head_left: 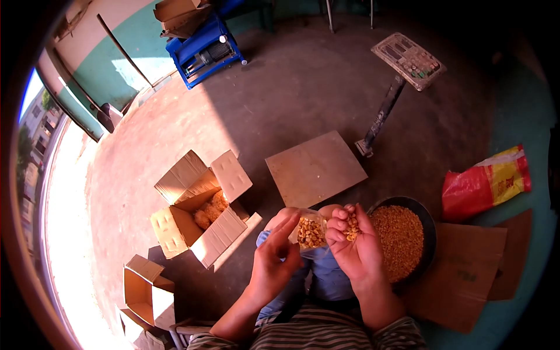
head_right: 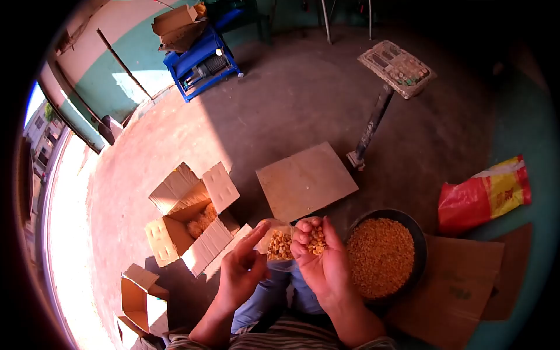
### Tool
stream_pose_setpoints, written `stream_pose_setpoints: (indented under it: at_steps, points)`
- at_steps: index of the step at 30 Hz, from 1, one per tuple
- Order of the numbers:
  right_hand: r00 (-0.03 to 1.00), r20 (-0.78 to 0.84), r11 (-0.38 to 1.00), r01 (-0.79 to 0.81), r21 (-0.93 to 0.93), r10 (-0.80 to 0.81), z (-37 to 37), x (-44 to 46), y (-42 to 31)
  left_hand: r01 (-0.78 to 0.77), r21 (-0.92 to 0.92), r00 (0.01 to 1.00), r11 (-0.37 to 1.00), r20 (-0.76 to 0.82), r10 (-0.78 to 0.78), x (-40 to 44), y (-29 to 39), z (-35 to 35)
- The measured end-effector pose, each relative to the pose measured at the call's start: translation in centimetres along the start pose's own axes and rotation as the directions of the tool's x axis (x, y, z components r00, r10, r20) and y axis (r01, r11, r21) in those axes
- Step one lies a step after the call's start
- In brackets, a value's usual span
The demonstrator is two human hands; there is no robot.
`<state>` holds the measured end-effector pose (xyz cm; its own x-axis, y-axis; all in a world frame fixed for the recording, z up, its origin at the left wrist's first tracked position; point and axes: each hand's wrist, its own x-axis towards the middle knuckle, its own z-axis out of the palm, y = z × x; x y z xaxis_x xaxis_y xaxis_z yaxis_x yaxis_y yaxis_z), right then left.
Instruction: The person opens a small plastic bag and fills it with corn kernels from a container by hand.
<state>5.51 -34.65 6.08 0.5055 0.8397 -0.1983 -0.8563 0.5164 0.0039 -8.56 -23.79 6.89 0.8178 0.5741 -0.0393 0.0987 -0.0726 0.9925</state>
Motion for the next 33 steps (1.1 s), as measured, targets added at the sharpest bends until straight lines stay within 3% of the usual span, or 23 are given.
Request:
stream_pose_setpoints:
  at_steps: [5,12,17,33]
  points:
    - [0.999,-0.01,0.991,-0.038,-0.131,0.037,0.0,1.6,3.8,0.092,0.009,0.996,0.996,-0.023,-0.092,-0.1,0.3,-0.1]
    - [0.988,-0.113,0.932,0.058,-0.359,-0.105,-2.3,2.4,5.0,0.064,-0.056,0.998,0.996,-0.025,-0.066,-0.2,-0.6,-0.4]
    - [0.944,0.028,0.768,0.285,-0.573,-0.329,-1.4,2.0,5.4,0.033,-0.079,0.999,0.996,-0.01,-0.034,0.0,-0.5,-0.3]
    - [0.918,0.124,0.551,0.33,-0.766,-0.378,0.7,0.9,5.0,0.042,-0.068,0.999,0.997,-0.02,-0.043,0.1,0.0,-0.1]
